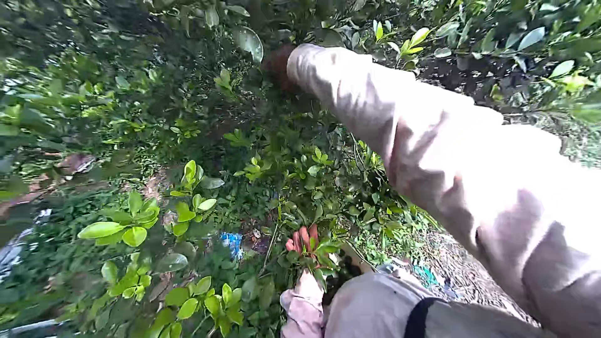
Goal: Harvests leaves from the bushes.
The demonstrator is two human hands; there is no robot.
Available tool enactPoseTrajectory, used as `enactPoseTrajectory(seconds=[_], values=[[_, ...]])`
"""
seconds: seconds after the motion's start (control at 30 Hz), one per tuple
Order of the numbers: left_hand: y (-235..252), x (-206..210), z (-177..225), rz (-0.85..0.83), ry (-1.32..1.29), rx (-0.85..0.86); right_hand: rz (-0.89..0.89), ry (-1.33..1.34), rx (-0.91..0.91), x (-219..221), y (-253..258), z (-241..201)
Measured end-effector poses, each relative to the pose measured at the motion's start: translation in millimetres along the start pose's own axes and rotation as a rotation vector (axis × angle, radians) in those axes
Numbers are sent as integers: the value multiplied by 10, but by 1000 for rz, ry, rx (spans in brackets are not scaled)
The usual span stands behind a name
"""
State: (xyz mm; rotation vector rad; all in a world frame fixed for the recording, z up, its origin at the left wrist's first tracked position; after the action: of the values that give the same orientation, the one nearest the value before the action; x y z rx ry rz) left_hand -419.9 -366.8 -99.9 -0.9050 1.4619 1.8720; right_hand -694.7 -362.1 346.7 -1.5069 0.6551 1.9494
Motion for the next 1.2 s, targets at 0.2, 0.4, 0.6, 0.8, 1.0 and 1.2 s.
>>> enactPoseTrajectory(seconds=[0.2,0.4,0.6,0.8,1.0,1.2], values=[[208,-429,193,-355,-58,-172,291,273,-25,10,138,-195],[3,70,-71,-27,7,-81,227,251,-8,-181,-8,-453],[428,-618,270,-703,-143,-544,324,340,55,-112,237,-382],[143,-281,157,-20,-154,-163,327,329,82,-136,345,-319],[215,-263,206,-198,-42,-264,346,415,53,-158,413,-425],[267,-363,129,-353,-33,-63,338,487,71,54,642,-421]])
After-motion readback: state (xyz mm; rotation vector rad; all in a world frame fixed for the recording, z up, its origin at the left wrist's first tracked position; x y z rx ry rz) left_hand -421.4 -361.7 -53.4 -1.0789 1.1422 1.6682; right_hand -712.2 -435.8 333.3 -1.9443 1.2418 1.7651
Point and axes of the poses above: each hand's wrist, its own y-axis towards the middle knuckle, its own x-axis out of the palm, z = x × y, the point moved 5 cm from there along y, towards the middle knuckle, and after that the axes turned 13 degrees about -y, right-handed, at the moved point
